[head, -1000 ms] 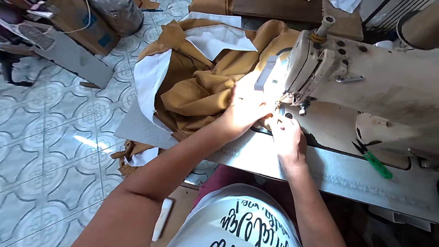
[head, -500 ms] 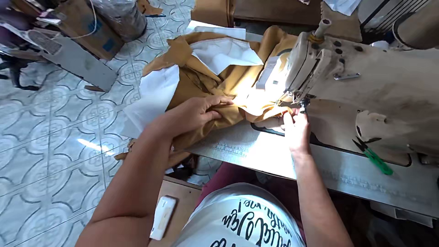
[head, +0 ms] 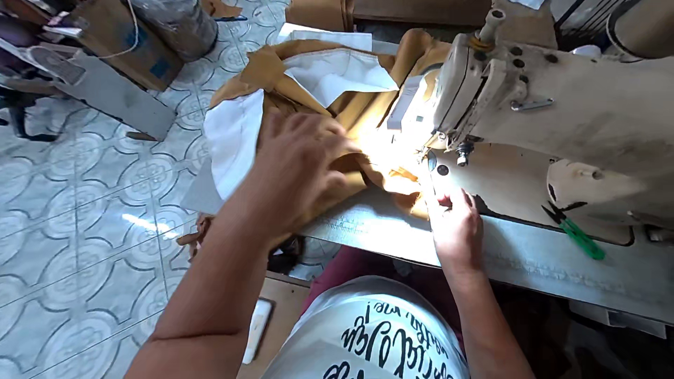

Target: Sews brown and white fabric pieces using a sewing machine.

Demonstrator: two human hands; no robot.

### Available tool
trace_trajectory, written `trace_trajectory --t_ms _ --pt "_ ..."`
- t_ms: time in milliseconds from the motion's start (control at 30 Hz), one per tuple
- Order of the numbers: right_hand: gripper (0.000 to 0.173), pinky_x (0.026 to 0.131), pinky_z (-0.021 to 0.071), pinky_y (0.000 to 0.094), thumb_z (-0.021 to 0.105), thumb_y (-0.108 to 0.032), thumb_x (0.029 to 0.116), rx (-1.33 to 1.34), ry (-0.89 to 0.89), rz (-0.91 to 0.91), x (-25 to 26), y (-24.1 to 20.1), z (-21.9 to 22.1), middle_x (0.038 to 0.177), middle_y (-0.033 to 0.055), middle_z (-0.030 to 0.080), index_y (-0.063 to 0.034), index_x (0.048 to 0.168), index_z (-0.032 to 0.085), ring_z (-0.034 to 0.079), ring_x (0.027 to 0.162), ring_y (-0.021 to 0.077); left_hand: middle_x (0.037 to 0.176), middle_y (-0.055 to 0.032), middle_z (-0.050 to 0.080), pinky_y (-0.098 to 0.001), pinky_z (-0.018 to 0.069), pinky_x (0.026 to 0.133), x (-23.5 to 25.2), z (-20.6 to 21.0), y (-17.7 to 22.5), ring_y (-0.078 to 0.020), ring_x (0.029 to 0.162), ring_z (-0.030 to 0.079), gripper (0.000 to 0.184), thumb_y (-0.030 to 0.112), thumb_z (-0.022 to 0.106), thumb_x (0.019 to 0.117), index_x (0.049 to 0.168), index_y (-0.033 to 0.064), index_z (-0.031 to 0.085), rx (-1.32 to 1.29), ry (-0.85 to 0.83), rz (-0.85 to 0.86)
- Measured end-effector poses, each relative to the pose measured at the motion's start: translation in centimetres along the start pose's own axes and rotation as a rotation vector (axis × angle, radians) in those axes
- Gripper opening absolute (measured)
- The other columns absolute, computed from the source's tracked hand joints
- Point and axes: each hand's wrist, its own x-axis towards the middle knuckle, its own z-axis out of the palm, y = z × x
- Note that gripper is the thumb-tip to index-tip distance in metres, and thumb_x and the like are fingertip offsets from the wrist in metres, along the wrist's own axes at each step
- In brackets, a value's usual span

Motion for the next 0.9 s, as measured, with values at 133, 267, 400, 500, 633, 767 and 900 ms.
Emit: trace_trajectory --t_ms 133,267,400,500,633,767,900 --pt "0.025 0.069 0.0571 0.0442 0.075 -0.023 0.0929 0.05 -0.006 0.043 -0.3 -0.2 1.2 0.086 0.0127 0.069 0.0002 0.099 0.068 0.068 0.074 0.0249 0.118 -0.0021 0.071 -0.0473 0.0511 0.098 1.0 4.6 4.0 -0.0246 0.117 0.064 0.017 0.027 0.062 0.1002 0.102 0.016 0.075 -0.181 0.078 0.362" --pt "0.025 0.066 0.0575 0.0421 0.075 -0.021 0.0915 0.038 0.047 -0.005 -0.9 -0.7 2.0 0.084 0.0138 0.067 0.002 0.098 0.067 0.068 0.07 0.0244 0.131 -0.0056 0.069 -0.0492 0.0521 0.096 2.6 8.9 4.1 -0.0265 0.114 0.067 0.027 0.023 0.056 0.1033 0.123 0.0128 0.073 -0.172 0.066 0.319" --pt "0.02 0.075 0.0582 0.0482 0.07 -0.017 0.094 -0.049 -0.07 0.036 -0.8 -1.0 2.0 0.093 0.0182 0.071 0.0023 0.099 0.07 0.071 0.081 0.0314 0.113 -0.006 0.074 -0.0525 0.0512 0.088 2.4 10.2 4.3 -0.0273 0.102 0.07 0.033 0.033 0.058 0.1023 0.126 0.0152 0.071 -0.076 0.089 0.292" --pt "0.017 0.067 0.057 0.0416 0.071 -0.017 0.0937 0.078 -0.011 0.037 -0.6 0.1 1.6 0.08 0.0118 0.07 0.0004 0.096 0.07 0.068 0.069 0.0222 0.104 -0.0085 0.073 -0.0551 0.0493 0.089 2.2 10.9 5.1 -0.0294 0.099 0.069 0.045 0.049 0.058 0.0989 0.125 0.0146 0.071 -0.022 0.067 0.249" --pt "0.008 0.048 0.0532 0.0195 0.062 -0.007 0.1012 0.573 -0.044 0.319 0.7 1.4 0.4 0.068 0.0005 0.061 0.0004 0.1 0.059 0.057 0.048 0.0029 0.109 -0.0112 0.073 -0.0586 0.0445 0.095 3.2 11.3 6.6 -0.0321 0.103 0.068 0.074 0.073 0.052 0.0899 0.132 0.0136 0.067 0.029 0.04 0.168" --pt "0.01 0.045 0.0499 0.0178 0.061 -0.011 0.1034 0.748 -0.076 0.473 1.4 1.5 -0.2 0.063 -0.0009 0.058 -0.0019 0.099 0.06 0.053 0.045 0.0032 0.112 -0.014 0.069 -0.0642 0.0422 0.1 5.1 10.9 7.4 -0.0371 0.112 0.064 0.068 0.07 0.063 0.0864 0.125 0.0138 0.069 0.015 -0.105 0.131" --pt "0.01 0.044 0.0482 0.0163 0.061 -0.01 0.1029 0.823 -0.061 0.51 1.5 1.3 -0.3 0.064 -0.0006 0.058 -0.0019 0.098 0.06 0.052 0.044 0.0025 0.105 -0.0126 0.069 -0.0532 0.0518 0.09 6.1 12.4 6.2 -0.0328 0.105 0.066 0.029 0.033 0.077 0.089 0.104 0.0082 0.074 -0.172 0.041 0.322"
